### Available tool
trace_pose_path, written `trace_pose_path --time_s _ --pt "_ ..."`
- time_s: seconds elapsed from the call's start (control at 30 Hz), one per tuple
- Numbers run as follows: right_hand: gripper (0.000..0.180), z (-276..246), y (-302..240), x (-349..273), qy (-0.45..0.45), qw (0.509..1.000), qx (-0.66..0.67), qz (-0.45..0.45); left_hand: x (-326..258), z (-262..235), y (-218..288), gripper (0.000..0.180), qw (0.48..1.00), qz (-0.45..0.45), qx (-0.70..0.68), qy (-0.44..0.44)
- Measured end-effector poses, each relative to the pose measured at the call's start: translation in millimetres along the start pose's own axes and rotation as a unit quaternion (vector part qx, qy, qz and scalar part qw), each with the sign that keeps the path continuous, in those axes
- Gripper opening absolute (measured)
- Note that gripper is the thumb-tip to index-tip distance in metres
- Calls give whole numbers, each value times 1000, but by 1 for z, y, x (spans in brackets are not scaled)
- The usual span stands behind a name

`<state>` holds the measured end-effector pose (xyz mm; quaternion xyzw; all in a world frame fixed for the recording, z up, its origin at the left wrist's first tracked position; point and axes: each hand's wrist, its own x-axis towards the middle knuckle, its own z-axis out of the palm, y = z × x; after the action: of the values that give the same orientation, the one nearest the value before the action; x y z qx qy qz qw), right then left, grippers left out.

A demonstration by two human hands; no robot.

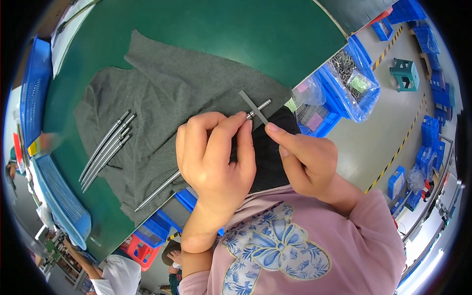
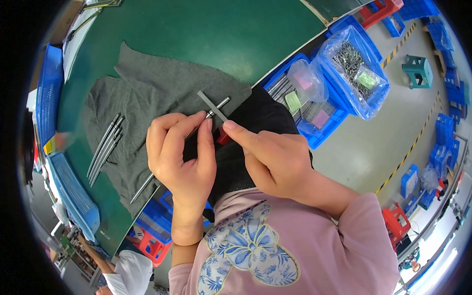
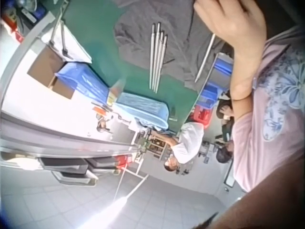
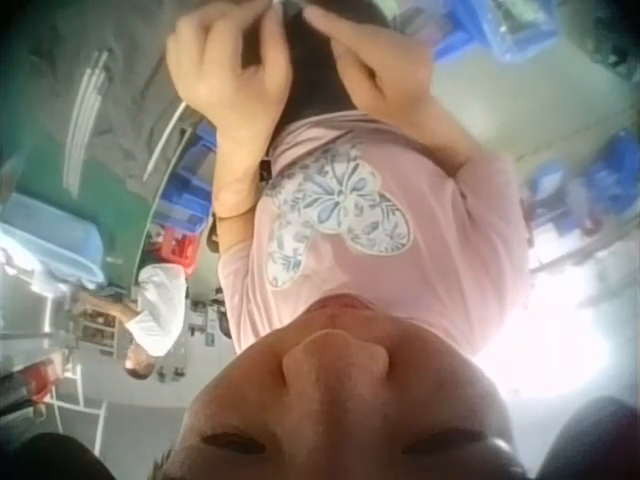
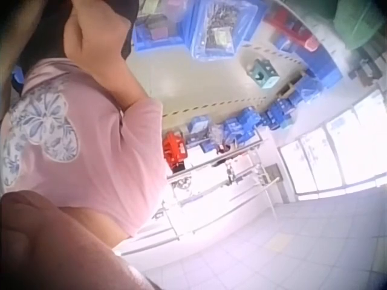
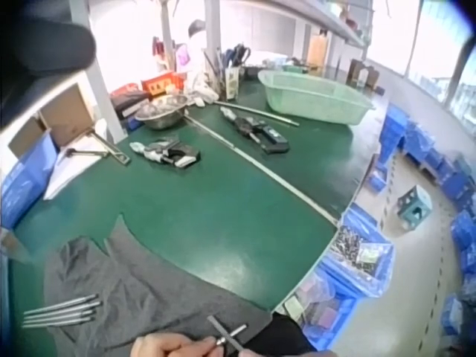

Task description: Assembling metal tubes by inserting small pins and using a hand file to smooth components.

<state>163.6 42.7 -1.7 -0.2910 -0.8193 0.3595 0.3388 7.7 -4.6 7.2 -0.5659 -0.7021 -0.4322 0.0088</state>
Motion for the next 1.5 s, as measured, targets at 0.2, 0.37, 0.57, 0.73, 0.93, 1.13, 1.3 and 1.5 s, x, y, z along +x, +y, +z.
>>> trace_pose_path --time_s 0.2,0.37,0.57,0.73,0.93,1.13,1.3,1.5 --pt "51 2 1 1 24 1000 -20 -7 -1 2 0 22 1000 3 -3 5" --pt "50 -7 5 21 87 989 -114 -47 -2 3 -1 20 1000 8 1 6" --pt "51 -28 25 0 15 960 -266 -80 -1 4 -1 18 1000 8 3 16" --pt "44 -55 75 -72 -7 933 -359 17 1 4 -2 17 1000 13 10 19" --pt "42 -32 27 -10 68 957 -252 -125 -2 3 -3 17 1000 22 3 18" --pt "48 -20 33 -13 186 969 -159 18 -1 8 -3 18 1000 20 -11 17" --pt "53 -10 3 -6 52 989 -126 -63 -1 8 -3 19 1000 7 -18 18" --pt "50 -4 0 -5 14 994 -99 -49 -2 8 -2 19 1000 3 -16 19"
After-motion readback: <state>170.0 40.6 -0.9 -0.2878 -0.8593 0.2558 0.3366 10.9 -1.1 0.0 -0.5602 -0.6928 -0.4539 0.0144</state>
